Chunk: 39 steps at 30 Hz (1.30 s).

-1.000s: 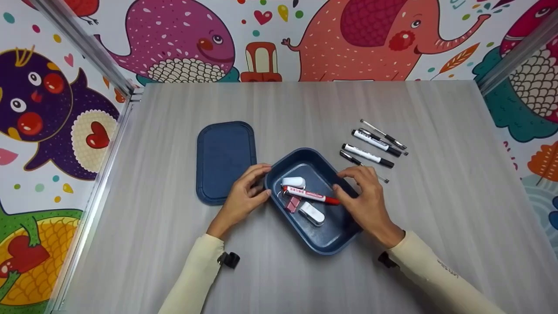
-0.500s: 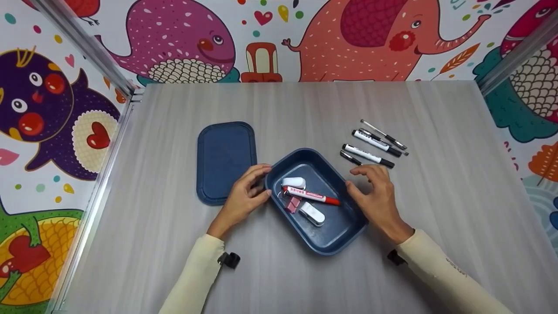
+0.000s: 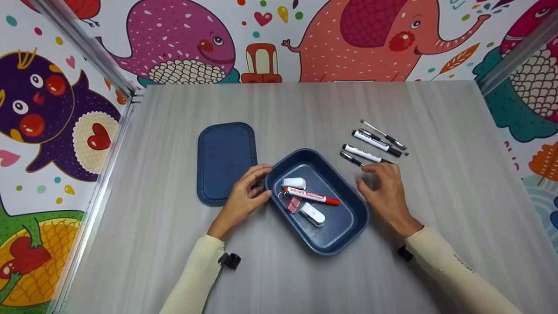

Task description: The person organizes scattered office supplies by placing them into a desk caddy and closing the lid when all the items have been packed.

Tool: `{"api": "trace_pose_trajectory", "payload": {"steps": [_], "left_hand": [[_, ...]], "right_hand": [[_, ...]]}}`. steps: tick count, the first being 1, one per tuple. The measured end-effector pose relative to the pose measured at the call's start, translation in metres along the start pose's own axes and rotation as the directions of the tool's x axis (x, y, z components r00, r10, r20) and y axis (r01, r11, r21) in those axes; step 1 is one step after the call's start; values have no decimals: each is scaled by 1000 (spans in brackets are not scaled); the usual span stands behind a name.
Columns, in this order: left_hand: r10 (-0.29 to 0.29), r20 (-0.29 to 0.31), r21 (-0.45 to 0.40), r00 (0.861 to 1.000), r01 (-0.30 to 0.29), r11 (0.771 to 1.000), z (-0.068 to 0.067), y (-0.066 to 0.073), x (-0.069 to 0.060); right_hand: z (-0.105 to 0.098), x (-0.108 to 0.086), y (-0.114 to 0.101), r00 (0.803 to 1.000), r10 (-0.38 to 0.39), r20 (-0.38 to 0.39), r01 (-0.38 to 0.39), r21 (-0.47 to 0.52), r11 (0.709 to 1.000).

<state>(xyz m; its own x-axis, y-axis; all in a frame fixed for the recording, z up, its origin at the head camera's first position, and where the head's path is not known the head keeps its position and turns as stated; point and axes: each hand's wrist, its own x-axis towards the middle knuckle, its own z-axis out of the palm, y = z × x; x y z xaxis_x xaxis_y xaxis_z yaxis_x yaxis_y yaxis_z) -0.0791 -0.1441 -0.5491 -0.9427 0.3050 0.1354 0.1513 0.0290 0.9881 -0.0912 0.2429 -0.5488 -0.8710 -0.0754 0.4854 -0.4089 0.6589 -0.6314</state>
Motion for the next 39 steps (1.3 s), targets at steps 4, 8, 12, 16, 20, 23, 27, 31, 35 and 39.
{"api": "trace_pose_trajectory", "payload": {"steps": [4,8,12,16,20,23,27,31,35,39], "left_hand": [[-3,-3,5,1000,3,1000,0,0,0],[-5,-1,12,1000,5,1000,0,1,0],[-4,-1,18,1000,4,1000,0,0,0],[-2,-2,14,1000,2,1000,0,0,1],[-4,-5,12,1000,4,1000,0,-1,1],[-6,-7,12,1000,6,1000,0,0,1],[-8,-5,8,1000,8,1000,0,0,1],[-9,-6,6,1000,9,1000,1,0,0],[-7,-7,5,1000,7,1000,1,0,0],[-6,-9,4,1000,6,1000,1,0,0]], "right_hand": [[-3,2,6,999,40,28,-39,-32,999],[-6,4,12,995,82,53,-79,-51,996],[-10,7,17,992,102,67,-98,-71,993],[-13,10,22,987,133,85,-127,-79,989],[-16,13,28,978,177,114,-167,-88,982],[-18,14,31,969,211,130,-201,-88,976],[-19,14,34,958,250,138,-240,-87,967],[-20,14,35,952,272,143,-261,-92,961],[-19,14,36,949,280,146,-269,-91,959],[-19,15,36,949,279,144,-268,-91,959]]}}
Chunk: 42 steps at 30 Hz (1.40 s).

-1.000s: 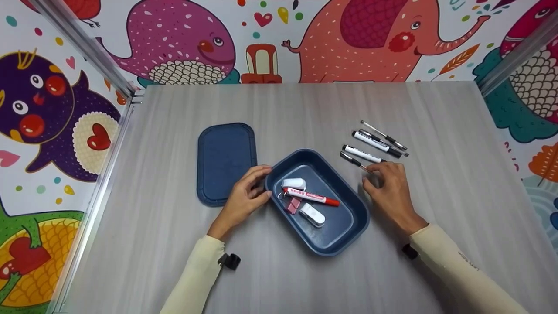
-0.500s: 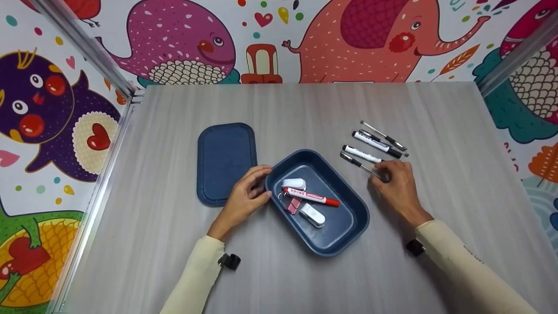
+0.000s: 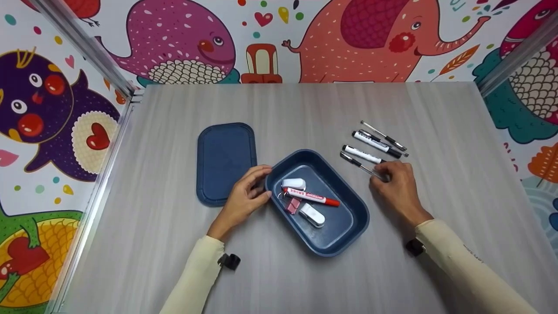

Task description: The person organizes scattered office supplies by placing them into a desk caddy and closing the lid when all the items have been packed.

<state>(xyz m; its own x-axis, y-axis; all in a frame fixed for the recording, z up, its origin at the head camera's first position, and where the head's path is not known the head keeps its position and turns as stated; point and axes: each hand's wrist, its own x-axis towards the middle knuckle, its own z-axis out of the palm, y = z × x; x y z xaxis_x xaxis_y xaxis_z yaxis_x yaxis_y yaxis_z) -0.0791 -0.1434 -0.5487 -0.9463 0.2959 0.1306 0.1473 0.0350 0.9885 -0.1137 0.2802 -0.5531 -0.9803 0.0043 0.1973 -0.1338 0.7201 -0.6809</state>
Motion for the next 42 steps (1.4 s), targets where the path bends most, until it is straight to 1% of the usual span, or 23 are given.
{"api": "trace_pose_trajectory", "payload": {"steps": [10,21,26,34,42], "left_hand": [[-4,-3,4,1000,4,1000,0,0,0],[13,6,-17,1000,-13,1000,1,0,0],[6,1,-5,1000,-6,1000,1,1,0],[5,1,12,1000,-5,1000,0,1,0],[-4,-2,28,1000,4,1000,0,2,0]], "right_hand": [[2,0,-3,1000,-1,7,1,-38,999],[4,0,-4,998,-42,43,45,-66,997],[5,-1,-4,998,-44,54,48,-69,996],[6,-3,-9,999,-31,34,32,-30,999],[7,-6,-15,999,-41,-22,41,-1,999]]}}
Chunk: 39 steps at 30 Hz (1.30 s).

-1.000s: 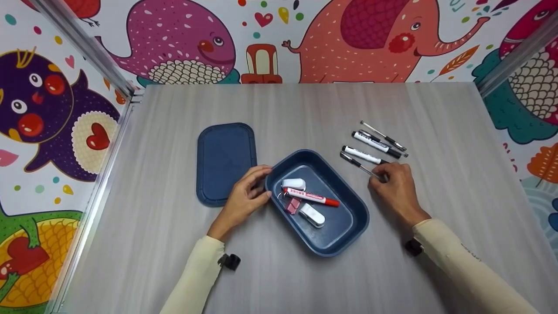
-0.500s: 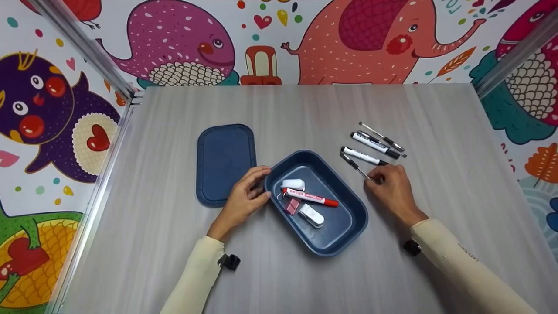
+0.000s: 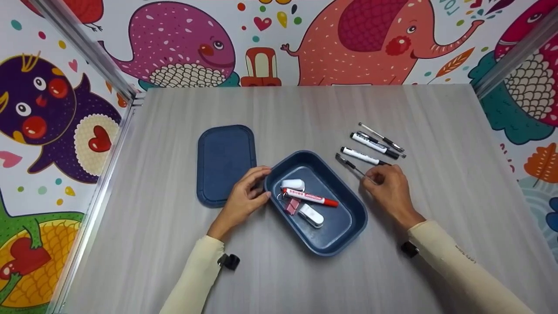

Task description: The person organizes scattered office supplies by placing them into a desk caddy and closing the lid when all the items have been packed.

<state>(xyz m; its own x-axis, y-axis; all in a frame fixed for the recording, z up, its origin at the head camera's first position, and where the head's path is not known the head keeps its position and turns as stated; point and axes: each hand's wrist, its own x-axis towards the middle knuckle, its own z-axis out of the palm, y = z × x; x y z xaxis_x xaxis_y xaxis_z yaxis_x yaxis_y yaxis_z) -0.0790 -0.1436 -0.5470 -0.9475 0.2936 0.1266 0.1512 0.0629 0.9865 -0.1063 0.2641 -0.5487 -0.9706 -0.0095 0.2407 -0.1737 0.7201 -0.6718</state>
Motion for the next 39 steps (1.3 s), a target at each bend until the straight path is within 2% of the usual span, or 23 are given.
{"api": "trace_pose_trajectory", "payload": {"steps": [21,29,39], "left_hand": [[6,11,-14,1000,-6,1000,1,-1,0],[8,9,-19,1000,-8,1000,1,-1,0],[16,5,-19,1000,-15,1000,0,-3,-1]], "right_hand": [[11,-7,-13,999,28,-45,-25,82,996],[10,-10,-24,995,-56,-84,63,80,995],[7,-15,-46,976,-165,-145,184,129,974]]}}
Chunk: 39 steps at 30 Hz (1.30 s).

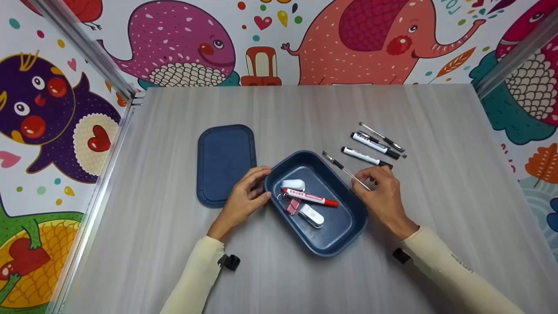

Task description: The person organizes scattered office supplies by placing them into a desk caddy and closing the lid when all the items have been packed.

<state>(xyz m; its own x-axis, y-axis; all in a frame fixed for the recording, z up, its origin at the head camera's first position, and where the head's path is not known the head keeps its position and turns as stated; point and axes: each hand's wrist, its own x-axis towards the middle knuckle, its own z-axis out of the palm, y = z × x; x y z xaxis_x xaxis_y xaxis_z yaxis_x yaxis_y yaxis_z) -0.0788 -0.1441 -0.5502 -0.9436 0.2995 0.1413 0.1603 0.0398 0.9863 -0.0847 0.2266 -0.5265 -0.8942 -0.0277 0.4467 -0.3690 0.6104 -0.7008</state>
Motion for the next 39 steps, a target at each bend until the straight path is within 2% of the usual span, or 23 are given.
{"api": "trace_pose_trajectory", "payload": {"steps": [14,24,39], "left_hand": [[-1,6,-10,1000,1,1000,1,0,0],[-9,4,-11,1000,9,1000,1,2,0],[-1,-3,16,1000,1,1000,1,2,0]], "right_hand": [[-3,-5,-22,999,-52,16,52,38,998],[0,-11,-32,998,-40,41,39,37,999],[3,-19,-33,994,-23,107,21,26,999]]}}
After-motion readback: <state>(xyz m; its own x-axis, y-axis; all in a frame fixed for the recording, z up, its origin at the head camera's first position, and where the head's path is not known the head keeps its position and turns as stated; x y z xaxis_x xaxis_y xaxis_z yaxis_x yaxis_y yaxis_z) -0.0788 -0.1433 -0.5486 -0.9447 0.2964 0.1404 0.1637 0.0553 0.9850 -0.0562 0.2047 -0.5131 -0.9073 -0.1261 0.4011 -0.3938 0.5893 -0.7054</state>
